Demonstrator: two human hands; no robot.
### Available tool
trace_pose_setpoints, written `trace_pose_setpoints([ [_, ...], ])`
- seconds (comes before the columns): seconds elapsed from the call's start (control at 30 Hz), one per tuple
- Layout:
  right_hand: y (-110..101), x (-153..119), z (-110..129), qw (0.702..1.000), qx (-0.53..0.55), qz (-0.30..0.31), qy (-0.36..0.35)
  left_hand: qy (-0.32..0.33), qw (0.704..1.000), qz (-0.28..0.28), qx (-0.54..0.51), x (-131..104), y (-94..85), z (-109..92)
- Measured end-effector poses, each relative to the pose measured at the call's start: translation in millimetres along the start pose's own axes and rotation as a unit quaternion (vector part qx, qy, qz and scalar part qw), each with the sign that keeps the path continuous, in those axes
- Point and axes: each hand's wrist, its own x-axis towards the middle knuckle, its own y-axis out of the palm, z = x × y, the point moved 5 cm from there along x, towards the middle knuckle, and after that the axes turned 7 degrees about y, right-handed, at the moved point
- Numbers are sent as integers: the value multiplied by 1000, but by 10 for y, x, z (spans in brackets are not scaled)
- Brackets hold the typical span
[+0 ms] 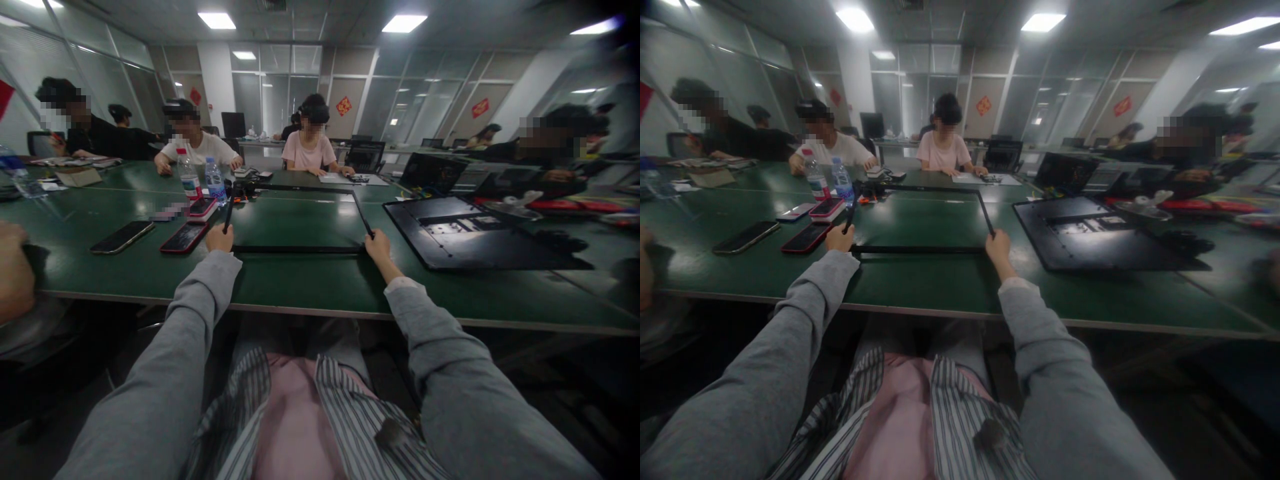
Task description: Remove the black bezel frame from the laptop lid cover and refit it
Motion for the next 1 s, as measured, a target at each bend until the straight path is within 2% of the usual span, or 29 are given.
trace_pose_setpoints([
  [0.37, 56, 43, -53, 999, -48, 19, -4, -13, 998, 43, 45, 20, 71, 58],
  [0.57, 41, 17, -38, 998, -54, 19, 0, -20, 997, 54, 52, 36, 94, 90],
  [0.83, 53, 17, -27, 993, -116, 29, -13, -20, 995, 69, 74, 38, 112, 92],
  [1.0, 40, 8, -11, 991, -129, 33, -12, -18, 994, 61, 89, 57, 136, 113],
])
